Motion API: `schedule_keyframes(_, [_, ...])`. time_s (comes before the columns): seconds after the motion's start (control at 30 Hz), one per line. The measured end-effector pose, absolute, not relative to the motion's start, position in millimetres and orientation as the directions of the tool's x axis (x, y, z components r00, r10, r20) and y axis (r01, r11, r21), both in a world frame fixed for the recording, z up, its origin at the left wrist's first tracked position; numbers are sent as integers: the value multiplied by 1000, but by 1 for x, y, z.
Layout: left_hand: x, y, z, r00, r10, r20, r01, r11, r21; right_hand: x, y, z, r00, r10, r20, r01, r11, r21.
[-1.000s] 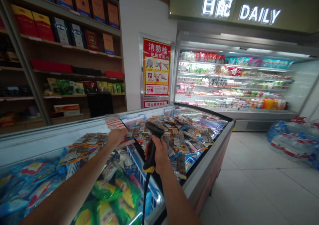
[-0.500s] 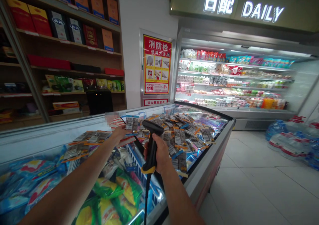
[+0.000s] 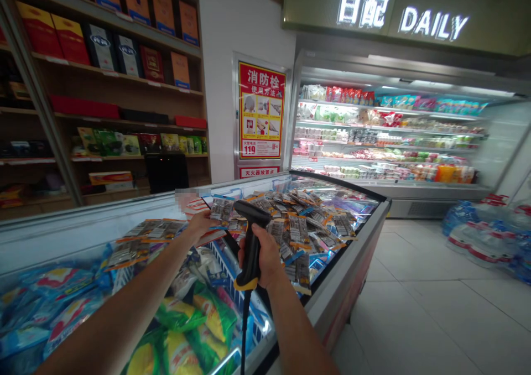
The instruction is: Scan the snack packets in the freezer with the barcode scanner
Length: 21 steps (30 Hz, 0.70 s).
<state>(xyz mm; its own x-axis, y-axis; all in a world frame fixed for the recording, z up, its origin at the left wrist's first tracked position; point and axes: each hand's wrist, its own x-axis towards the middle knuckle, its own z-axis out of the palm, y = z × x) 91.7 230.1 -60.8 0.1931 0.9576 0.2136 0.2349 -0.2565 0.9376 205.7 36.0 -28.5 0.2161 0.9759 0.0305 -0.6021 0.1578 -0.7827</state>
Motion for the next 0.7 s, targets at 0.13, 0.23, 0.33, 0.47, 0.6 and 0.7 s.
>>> schedule_keyframes(0.13, [90,227,-58,233,955,185,197,-232,953,205,36,-29,202,979,20,-598,140,-789])
schedule_keyframes(0.23, [91,228,-60,258,955,149,137,-188,973,203,35,-28,185,983,14,-601,124,-790])
schedule_keyframes(0.33, [91,231,-64,274,951,143,104,-177,979,202,34,-28,187,982,10,-608,123,-785])
schedule_keyframes(0.47, [91,235,-66,290,944,159,89,-191,977,202,34,-28,192,981,15,-616,132,-777])
schedule_keyframes(0.6, [90,229,-59,253,946,201,184,-252,950,203,35,-29,153,988,28,-589,114,-800])
schedule_keyframes(0.7, [89,222,-51,165,956,242,326,-284,902,203,34,-28,148,989,17,-604,104,-790])
